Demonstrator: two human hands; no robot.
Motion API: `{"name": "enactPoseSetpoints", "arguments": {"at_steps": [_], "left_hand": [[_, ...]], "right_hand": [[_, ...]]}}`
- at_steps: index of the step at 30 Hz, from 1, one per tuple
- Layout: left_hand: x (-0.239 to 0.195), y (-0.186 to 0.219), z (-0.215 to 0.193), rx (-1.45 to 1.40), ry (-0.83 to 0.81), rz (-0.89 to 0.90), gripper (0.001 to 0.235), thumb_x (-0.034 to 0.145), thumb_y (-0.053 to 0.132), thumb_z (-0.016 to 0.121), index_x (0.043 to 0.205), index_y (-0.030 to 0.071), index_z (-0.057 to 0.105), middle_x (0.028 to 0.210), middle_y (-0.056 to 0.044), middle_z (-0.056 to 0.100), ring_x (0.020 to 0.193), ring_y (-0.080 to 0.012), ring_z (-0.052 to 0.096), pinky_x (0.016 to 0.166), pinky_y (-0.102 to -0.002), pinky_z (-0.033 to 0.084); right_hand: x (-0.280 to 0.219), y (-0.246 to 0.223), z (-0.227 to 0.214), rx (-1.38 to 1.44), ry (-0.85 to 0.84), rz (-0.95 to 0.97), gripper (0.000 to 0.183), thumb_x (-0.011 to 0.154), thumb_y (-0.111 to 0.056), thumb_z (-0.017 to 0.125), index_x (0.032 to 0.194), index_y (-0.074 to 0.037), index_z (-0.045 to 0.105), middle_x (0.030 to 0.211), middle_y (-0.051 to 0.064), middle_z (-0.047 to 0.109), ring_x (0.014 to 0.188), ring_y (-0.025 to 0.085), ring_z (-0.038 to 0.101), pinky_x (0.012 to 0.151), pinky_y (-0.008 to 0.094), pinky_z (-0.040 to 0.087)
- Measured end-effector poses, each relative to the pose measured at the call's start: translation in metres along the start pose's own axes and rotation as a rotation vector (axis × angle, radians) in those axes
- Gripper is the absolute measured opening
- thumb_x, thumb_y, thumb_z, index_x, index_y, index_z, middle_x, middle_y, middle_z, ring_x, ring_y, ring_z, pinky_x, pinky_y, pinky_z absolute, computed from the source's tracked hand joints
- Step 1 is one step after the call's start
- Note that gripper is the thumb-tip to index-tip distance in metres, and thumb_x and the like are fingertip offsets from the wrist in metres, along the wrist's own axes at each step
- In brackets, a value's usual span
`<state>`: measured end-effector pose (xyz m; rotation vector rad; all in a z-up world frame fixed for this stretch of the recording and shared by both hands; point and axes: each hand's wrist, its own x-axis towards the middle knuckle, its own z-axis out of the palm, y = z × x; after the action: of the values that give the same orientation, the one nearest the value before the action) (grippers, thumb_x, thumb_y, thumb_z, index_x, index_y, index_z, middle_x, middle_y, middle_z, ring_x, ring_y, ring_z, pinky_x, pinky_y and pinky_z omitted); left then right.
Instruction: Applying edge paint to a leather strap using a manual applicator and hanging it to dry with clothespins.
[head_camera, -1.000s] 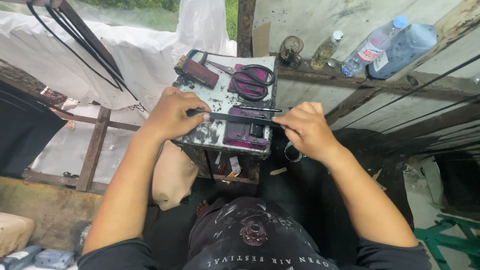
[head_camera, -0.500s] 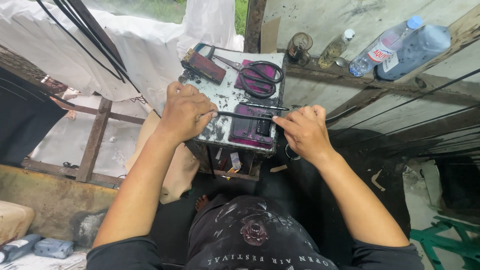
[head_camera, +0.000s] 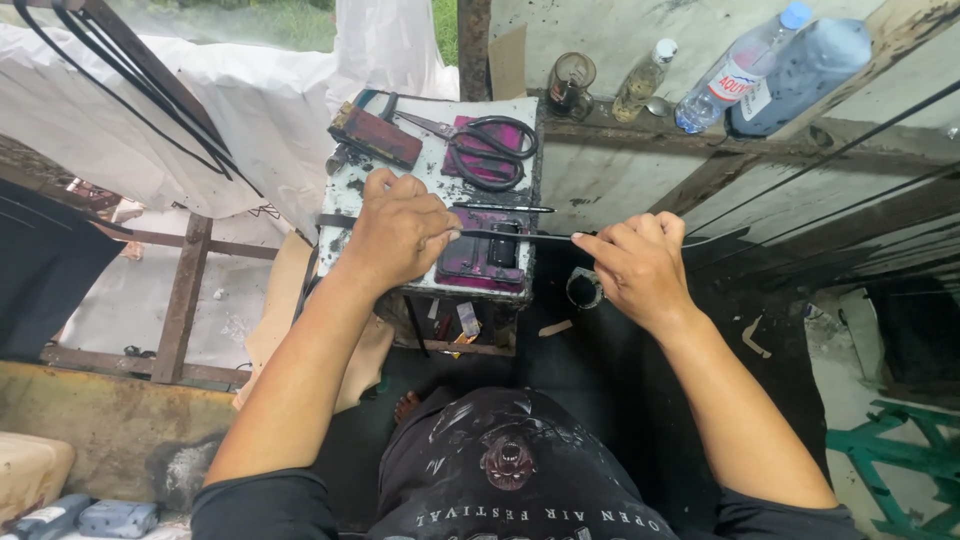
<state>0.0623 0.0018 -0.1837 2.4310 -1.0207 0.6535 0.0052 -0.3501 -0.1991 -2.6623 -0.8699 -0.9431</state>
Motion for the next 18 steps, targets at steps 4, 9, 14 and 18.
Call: {"name": "enactPoseSetpoints", "arguments": {"at_steps": [4,9,14,18], "left_hand": [[0.01,0.009,0.008,-0.04,0.002,0.017,0.002,0.086,0.022,0.078,0.085,0.021,0.079,0.075,0.005,0.071,0.086,-0.0162,0.057,0.098,-0.041,0.032],[0.018,0.014,0.02,-0.079,0.002,0.053,0.002,0.086,0.022,0.078,0.083,0.022,0.078,0.076,0.005,0.07,0.087,-0.0152,0.056,0.097,-0.04,0.033],[0.028,0.021,0.026,-0.08,-0.033,0.077,0.002,0.084,0.023,0.078,0.085,0.021,0.078,0.076,0.004,0.07,0.087,-0.0157,0.056,0.097,-0.041,0.032],[0.038,0.03,0.019,-0.164,-0.107,0.035,0.006,0.083,0.021,0.08,0.088,0.018,0.08,0.076,0.002,0.072,0.084,-0.0168,0.058,0.094,-0.039,0.034]], "right_hand": [[-0.01,0.006,-0.009,-0.024,-0.006,0.025,0.02,0.095,-0.013,0.067,0.106,-0.027,0.076,0.087,-0.007,0.065,0.091,0.017,0.057,0.092,0.039,0.035],[-0.016,0.008,-0.021,-0.05,-0.017,0.079,0.02,0.094,-0.012,0.07,0.104,-0.027,0.078,0.085,-0.008,0.067,0.09,0.016,0.059,0.092,0.039,0.036],[-0.026,0.016,-0.026,-0.026,-0.049,0.101,0.022,0.094,-0.01,0.067,0.106,-0.025,0.078,0.087,-0.005,0.067,0.091,0.018,0.058,0.093,0.039,0.034],[-0.033,0.024,-0.026,0.12,-0.107,0.23,0.023,0.095,-0.005,0.067,0.105,-0.022,0.079,0.086,-0.005,0.072,0.091,0.016,0.063,0.096,0.039,0.034]]}}
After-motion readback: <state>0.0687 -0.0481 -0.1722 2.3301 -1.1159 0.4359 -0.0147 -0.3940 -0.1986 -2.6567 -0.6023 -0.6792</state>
